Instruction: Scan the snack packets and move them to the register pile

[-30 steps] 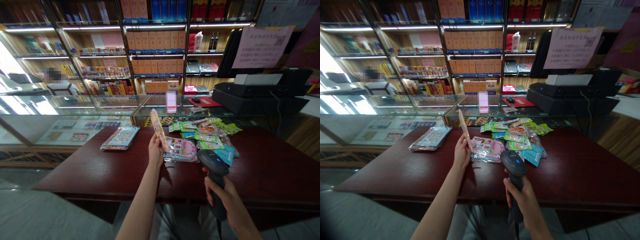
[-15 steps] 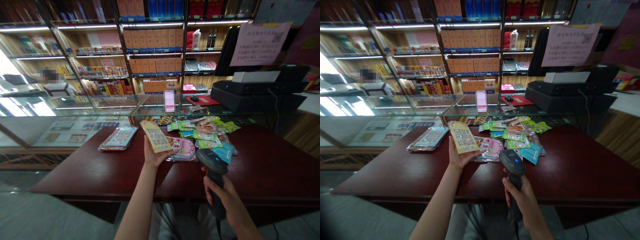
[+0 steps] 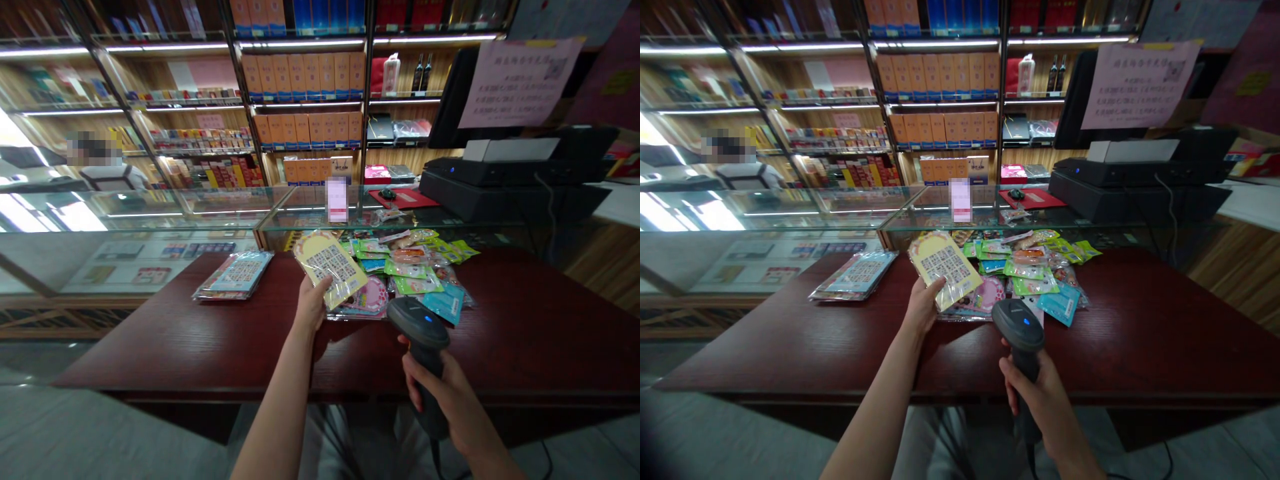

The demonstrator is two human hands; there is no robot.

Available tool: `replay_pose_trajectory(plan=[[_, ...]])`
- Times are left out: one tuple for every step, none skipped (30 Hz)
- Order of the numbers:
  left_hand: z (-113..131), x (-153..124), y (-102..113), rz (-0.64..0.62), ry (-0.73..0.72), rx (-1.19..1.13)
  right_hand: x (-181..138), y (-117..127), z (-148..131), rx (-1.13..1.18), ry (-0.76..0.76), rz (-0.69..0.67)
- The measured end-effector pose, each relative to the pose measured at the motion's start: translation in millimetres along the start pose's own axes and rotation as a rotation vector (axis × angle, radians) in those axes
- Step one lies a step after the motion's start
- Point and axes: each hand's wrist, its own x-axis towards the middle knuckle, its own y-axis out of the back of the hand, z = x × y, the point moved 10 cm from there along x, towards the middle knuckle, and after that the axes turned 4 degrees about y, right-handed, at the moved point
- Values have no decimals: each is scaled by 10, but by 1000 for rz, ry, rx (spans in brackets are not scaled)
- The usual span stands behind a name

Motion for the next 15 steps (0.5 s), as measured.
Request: replay_pose_trajectory(plan=[[61, 0, 7, 12, -68, 4, -6, -8, 0, -19, 2, -11], [107, -3, 20, 24, -117, 9, -13, -15, 0, -44, 7, -23], [137, -7, 37, 39, -147, 18, -20, -24, -1, -73, 16, -38], [157, -10, 57, 55, -165, 29, -27, -37, -6, -103, 29, -55], [170, -13, 80, 72, -178, 39, -34, -51, -8, -134, 42, -72], [177, -16, 99, 86, -186, 47, -40, -66, -7, -164, 51, -85], [177, -17, 111, 94, -189, 52, -44, -80, -1, -190, 56, -95], [172, -18, 118, 97, -187, 54, -47, -93, 9, -211, 57, -100], [165, -18, 119, 97, -184, 56, -47, -102, 23, -226, 54, -98], [158, -19, 118, 96, -181, 59, -45, -108, 41, -237, 49, -92], [152, -19, 118, 96, -178, 64, -41, -113, 62, -244, 41, -84], [147, -19, 120, 98, -176, 70, -37, -117, 81, -246, 35, -77], [143, -19, 126, 102, -174, 74, -32, -123, 99, -247, 32, -73], [138, -18, 131, 106, -172, 76, -28, -131, 115, -248, 31, -73], [131, -15, 136, 107, -169, 76, -25, -141, 127, -251, 31, -78]])
